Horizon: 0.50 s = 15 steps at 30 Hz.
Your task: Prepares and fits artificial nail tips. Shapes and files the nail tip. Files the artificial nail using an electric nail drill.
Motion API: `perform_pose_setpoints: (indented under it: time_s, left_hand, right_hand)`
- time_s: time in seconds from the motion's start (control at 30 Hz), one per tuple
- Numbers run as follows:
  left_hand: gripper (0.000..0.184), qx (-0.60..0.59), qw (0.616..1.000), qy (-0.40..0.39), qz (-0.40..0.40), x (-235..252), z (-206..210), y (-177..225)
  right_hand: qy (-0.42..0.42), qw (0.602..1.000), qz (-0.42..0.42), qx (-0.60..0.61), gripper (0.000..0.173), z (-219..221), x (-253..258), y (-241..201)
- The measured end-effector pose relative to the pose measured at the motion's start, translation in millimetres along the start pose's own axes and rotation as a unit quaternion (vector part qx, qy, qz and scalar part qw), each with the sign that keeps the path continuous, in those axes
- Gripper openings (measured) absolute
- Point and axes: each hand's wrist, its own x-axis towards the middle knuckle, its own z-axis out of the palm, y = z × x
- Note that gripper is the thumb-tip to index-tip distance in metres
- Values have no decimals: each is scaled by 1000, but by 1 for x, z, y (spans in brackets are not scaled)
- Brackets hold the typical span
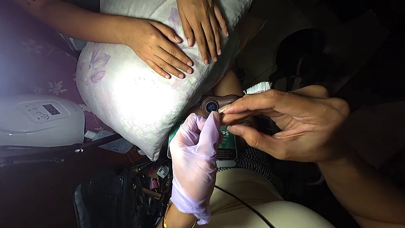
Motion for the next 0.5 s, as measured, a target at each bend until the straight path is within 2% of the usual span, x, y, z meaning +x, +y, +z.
perform_pose_setpoints:
  time_s: [0.13, 0.27, 0.37, 0.43, 0.5]
  left_hand:
    - [23, 19, 1000, 3, 9, 0, 2, 0]
    - [23, 26, 1000, 12, 11, 2, 4, 0]
    - [22, 20, 1000, 1, 9, 4, 3, -3]
    - [23, 16, 1000, -7, 8, 6, 0, -7]
    - [23, 31, 999, -18, 17, 9, -9, -8]
  right_hand:
    - [11, 1000, -2, -19, 17, 0, 1, 1]
    - [5, 1000, -7, -9, 23, 0, 1, 3]
    - [14, 1000, -8, -14, 18, 1, 2, 6]
    - [13, 1000, 8, -10, 19, -1, -2, 16]
    - [-5, 997, 50, -57, 17, -6, -15, 37]
